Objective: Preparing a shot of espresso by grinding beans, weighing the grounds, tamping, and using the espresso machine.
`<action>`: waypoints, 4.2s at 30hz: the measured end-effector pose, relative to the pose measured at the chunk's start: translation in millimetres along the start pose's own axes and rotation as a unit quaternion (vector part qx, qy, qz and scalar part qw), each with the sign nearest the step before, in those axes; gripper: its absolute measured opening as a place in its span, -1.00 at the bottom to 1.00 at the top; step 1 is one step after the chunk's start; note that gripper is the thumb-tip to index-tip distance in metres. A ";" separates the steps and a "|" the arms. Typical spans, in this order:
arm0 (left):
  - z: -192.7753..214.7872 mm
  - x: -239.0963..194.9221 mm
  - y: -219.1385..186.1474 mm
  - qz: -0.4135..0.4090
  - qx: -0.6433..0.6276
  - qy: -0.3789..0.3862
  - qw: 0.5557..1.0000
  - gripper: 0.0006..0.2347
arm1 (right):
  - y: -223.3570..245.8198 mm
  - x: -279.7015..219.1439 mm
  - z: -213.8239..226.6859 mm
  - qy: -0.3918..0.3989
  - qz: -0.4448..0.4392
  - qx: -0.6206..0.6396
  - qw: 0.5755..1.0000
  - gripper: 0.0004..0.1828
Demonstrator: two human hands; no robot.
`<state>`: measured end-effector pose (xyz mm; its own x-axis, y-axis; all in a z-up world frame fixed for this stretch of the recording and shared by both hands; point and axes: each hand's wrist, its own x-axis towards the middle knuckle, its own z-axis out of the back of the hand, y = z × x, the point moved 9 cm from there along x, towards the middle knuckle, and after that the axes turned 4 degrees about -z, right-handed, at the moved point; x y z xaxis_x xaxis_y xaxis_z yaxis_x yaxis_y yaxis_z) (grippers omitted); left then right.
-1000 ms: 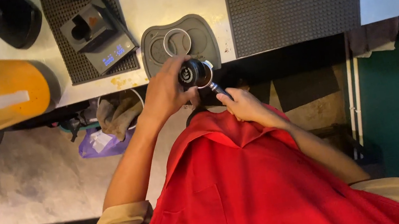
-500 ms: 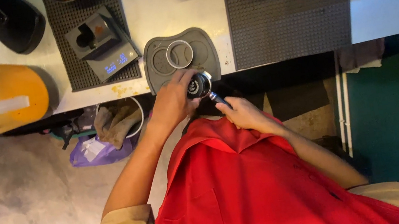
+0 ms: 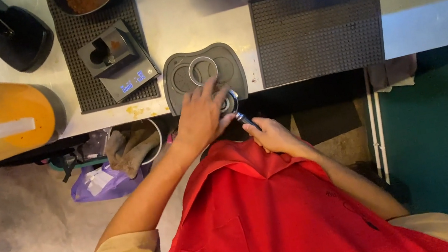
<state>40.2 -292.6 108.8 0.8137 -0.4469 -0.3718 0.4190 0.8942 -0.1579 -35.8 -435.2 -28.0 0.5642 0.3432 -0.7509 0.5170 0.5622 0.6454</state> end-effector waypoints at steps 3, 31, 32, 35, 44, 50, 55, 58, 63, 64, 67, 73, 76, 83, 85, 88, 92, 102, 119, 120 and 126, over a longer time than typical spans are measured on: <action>-24.6 1.1 0.0 -0.012 -0.073 0.106 0.992 -0.52 | -9.6 6.0 -2.4 -0.005 0.000 0.003 1.000 -0.61; 9.2 33.8 -1.6 -0.068 -0.275 -0.186 0.941 -0.45 | 77.6 -75.7 61.8 -0.035 0.040 -0.004 0.999 -0.61; -10.9 37.7 20.9 -0.002 -0.328 -0.163 0.930 -0.58 | 81.8 -75.6 67.2 -0.051 0.051 0.045 0.996 -0.58; -31.6 41.4 24.4 0.065 -0.481 -0.112 0.867 -0.49 | 70.8 -61.1 80.7 -0.100 0.080 0.168 0.977 -0.69; 6.7 77.8 -59.0 0.080 -0.632 -0.090 0.766 -0.78 | 103.4 -72.3 128.9 -0.190 0.119 -0.007 0.974 -0.65; -22.7 96.8 -79.1 0.125 -0.700 -0.041 0.702 -0.67 | 125.0 -157.8 303.2 -0.459 0.302 -0.098 0.830 -0.92; -18.7 123.3 -127.6 0.159 -0.720 -0.052 0.673 -0.71 | 218.6 -255.8 421.7 -0.582 0.502 -0.225 0.599 -0.67; -50.7 148.7 -152.7 0.157 -0.799 -0.087 0.574 -0.77 | 260.9 -274.5 459.4 -0.605 0.534 -0.312 0.501 -0.33; -83.9 166.7 -164.4 0.199 -0.816 -0.086 0.536 -0.76 | 281.9 -235.0 523.2 -0.598 0.356 -0.358 0.622 0.00; -78.0 169.7 -163.8 0.201 -0.817 -0.090 0.533 -0.76 | 276.4 -239.7 522.2 -0.595 0.359 -0.359 0.623 0.00; -74.2 162.7 -164.9 0.217 -0.823 -0.110 0.512 -0.75 | 251.3 -267.0 490.4 -0.584 0.492 -0.310 0.566 -0.12; -51.3 131.9 -163.3 0.205 -0.842 -0.151 0.476 -0.76 | 167.0 -188.6 356.7 -0.258 0.616 -0.129 0.733 -0.78; -40.8 116.3 -144.1 0.170 -0.802 -0.174 0.546 -0.70 | 115.0 -70.8 266.7 -0.081 0.257 -0.215 0.939 -0.83; 2.4 47.0 -63.3 0.223 -0.709 -0.361 0.563 -0.69 | 129.0 -13.1 117.5 0.130 0.120 0.009 0.984 -0.41; 11.6 17.2 -22.9 0.228 -0.704 -0.384 0.552 -0.69 | 143.8 8.2 85.6 0.118 0.120 0.026 0.985 -0.35; -4.4 -35.4 46.4 0.218 -0.687 -0.362 0.591 -0.72 | 167.5 41.8 19.1 0.161 0.123 -0.024 0.979 -0.61; -59.0 -113.5 153.8 0.269 -0.484 -0.375 0.744 -0.83 | 245.8 70.1 -67.1 0.149 0.118 -0.049 0.981 -0.71; -85.2 -140.3 344.8 0.351 -0.257 -0.347 0.831 -0.53 | 398.7 189.7 -231.8 0.041 0.173 0.096 0.979 -0.68; -101.4 -120.5 353.5 0.312 -0.174 -0.379 0.853 -0.64 | 464.8 222.5 -241.8 -0.077 0.220 0.043 0.971 -0.65; -101.4 -120.0 353.5 0.309 -0.173 -0.385 0.852 -0.64 | 466.0 220.3 -243.1 -0.080 0.223 0.044 0.970 -0.65; -96.7 -122.0 353.5 0.312 -0.182 -0.386 0.849 -0.64 | 465.5 222.7 -244.5 -0.079 0.237 0.038 0.968 -0.66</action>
<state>50.1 80.7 9.9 0.9122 0.3568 0.2014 -0.2277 0.8502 -0.4746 173.1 86.9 71.1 0.8373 0.4267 -0.3419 0.2187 0.3118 0.9246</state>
